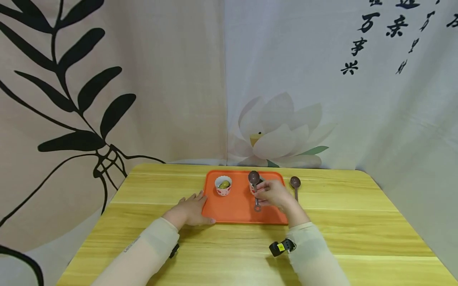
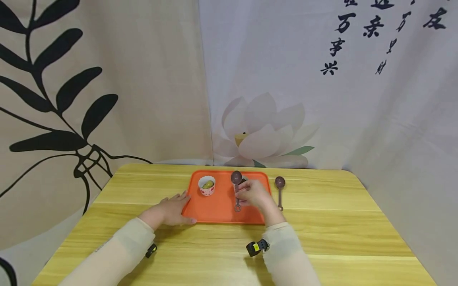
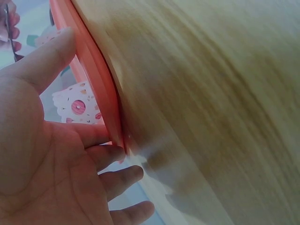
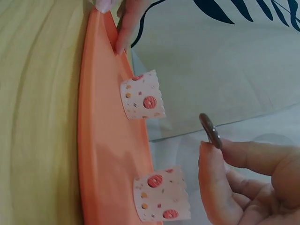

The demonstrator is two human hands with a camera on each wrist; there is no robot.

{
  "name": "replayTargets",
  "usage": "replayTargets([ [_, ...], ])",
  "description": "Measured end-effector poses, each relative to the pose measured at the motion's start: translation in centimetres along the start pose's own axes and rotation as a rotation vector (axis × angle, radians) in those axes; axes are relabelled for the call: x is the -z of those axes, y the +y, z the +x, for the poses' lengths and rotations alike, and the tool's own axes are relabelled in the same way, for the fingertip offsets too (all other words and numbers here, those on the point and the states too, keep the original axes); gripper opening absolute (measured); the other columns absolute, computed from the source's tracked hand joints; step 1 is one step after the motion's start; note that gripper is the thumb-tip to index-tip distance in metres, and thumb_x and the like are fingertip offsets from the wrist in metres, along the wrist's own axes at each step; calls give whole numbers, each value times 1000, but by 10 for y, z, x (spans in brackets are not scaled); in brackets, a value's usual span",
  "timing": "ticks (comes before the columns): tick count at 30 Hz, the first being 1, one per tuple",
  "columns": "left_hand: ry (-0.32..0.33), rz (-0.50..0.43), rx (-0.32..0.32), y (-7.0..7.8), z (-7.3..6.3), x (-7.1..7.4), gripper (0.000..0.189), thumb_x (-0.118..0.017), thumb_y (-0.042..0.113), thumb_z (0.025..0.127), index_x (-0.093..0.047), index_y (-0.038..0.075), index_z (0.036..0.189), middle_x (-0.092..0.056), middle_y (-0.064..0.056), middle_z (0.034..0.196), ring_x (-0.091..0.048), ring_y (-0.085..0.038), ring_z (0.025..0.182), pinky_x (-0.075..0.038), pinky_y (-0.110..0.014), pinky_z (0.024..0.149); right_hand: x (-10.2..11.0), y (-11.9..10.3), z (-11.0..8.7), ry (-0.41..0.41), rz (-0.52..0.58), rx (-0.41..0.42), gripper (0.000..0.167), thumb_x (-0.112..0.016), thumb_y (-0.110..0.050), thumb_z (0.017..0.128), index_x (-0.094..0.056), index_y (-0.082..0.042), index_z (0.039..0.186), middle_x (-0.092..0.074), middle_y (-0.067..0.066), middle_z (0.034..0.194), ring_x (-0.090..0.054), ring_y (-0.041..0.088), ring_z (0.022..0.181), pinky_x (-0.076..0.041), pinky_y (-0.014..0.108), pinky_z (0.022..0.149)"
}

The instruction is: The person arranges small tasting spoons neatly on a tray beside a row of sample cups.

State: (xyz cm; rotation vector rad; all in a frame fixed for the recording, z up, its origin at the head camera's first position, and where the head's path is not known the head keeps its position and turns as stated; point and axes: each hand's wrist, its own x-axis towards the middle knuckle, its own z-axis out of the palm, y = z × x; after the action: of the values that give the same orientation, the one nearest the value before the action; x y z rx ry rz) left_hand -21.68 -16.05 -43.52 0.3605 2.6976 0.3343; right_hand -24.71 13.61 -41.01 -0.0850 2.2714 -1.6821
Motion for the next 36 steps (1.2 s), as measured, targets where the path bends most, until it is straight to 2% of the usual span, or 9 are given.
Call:
replayTargets([
  [5, 0, 3, 1, -1, 1, -1, 99, -66, 62, 88, -29, 1, 157, -19, -16, 165, -21, -42, 149, -16, -65, 115, -9, 1, 2, -2, 4, -5, 28, -66, 4, 92, -58, 12, 118, -64, 15, 93, -68, 18, 71, -61, 36, 69],
  [12, 0, 6, 2, -1, 1, -1, 99, -66, 62, 88, -29, 0, 156, -19, -17, 165, -21, -42, 149, -16, -65, 115, -22, -1, 6, 39, -19, -37, 25, -67, 4, 91, -62, 8, 115, -65, 15, 94, -70, 20, 72, -61, 36, 69],
  [25, -9, 8, 6, 0, 2, 0, 100, -65, 63, 88, -28, 1, 157, -17, -17, 165, -21, -42, 149, -16, -66, 115, -36, 2, 17, 32, -35, -62, 21, -64, 5, 94, -61, 9, 115, -66, 19, 99, -69, 23, 75, -60, 37, 70],
  [36, -8, 6, 14, 2, 0, 0, 99, -66, 62, 88, -29, 0, 157, -18, -17, 165, -21, -41, 149, -16, -65, 115, -47, 4, 25, 41, -70, -98, 24, -66, 7, 92, -61, 11, 115, -67, 17, 94, -69, 23, 73, -61, 36, 67],
])
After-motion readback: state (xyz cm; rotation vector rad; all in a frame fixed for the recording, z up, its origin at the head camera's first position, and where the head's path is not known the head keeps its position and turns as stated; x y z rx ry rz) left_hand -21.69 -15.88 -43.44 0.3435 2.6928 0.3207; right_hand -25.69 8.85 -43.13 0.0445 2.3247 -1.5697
